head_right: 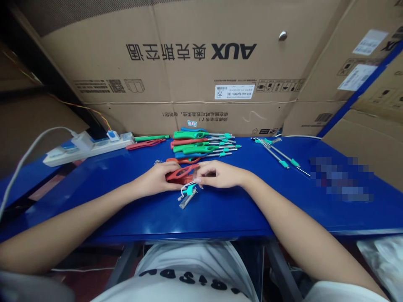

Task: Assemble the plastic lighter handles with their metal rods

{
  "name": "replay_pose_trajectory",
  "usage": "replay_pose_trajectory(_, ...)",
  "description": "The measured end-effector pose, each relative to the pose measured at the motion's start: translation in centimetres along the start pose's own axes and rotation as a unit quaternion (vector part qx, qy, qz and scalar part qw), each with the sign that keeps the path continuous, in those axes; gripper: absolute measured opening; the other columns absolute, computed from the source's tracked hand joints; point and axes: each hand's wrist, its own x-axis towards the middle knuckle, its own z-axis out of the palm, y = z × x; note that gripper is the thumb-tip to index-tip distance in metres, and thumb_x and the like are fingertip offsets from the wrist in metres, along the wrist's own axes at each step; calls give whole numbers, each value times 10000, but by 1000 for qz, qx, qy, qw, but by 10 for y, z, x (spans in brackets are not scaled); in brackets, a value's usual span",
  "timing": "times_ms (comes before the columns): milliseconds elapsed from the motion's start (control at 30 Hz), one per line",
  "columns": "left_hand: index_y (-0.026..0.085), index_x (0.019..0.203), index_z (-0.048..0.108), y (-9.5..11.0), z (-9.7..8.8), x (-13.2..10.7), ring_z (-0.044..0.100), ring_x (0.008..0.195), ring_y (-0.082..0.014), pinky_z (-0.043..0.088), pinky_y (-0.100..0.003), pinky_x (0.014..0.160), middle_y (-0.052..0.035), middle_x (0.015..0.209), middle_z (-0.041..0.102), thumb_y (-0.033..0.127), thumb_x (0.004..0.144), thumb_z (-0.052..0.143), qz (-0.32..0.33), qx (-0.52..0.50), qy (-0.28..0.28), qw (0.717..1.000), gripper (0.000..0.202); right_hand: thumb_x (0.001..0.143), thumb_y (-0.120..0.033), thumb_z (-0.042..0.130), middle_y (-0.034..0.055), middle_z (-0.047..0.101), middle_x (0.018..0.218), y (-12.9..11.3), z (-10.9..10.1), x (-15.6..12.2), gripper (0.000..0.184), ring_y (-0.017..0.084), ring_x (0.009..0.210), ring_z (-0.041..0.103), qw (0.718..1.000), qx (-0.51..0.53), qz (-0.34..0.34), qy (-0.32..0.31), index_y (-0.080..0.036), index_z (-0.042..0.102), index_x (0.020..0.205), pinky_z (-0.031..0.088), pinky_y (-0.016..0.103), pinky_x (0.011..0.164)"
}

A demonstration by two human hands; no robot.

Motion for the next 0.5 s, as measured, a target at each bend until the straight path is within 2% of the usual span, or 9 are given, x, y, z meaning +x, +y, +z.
replay_pose_trajectory(133,174,848,668,2,-5,-1,606,769,-191,448,-283,697,-40,856,646,455,804,734,-11,29,-16,999,291,963,-337,579,91,653,1073,-8,10,2,268,174,977,596,999,-3,-3,-52,-154,698,807,479,313,860)
replay_pose_trajectory(200,180,807,666,3,-13,-2,608,772,-198,446,-284,696,-43,845,645,418,818,715,-20,54,-29,998,243,945,-291,594,87,621,1131,-10,18,4,202,154,926,596,997,-29,7,-70,-159,711,845,479,290,818)
replay_pose_trajectory(300,187,775,662,5,-25,-4,614,752,-201,457,-281,683,-43,845,648,388,798,725,-44,71,-51,995,212,933,-267,597,59,572,1109,-15,28,5,161,110,781,556,992,-90,25,-81,-173,709,867,463,256,741)
replay_pose_trajectory(367,189,857,689,5,-27,-5,635,802,-214,481,-288,721,-54,917,658,390,778,750,-50,73,-44,995,225,940,-263,581,46,561,1078,-19,32,6,164,102,742,534,988,-121,29,-89,-181,696,856,452,249,724)
replay_pose_trajectory(500,189,1136,688,0,-22,-5,645,1009,-266,499,-339,895,-102,1125,644,469,781,759,-52,76,-17,996,458,939,-237,562,40,558,1078,-20,27,3,154,106,744,534,982,-148,51,-102,-182,670,844,439,257,742)
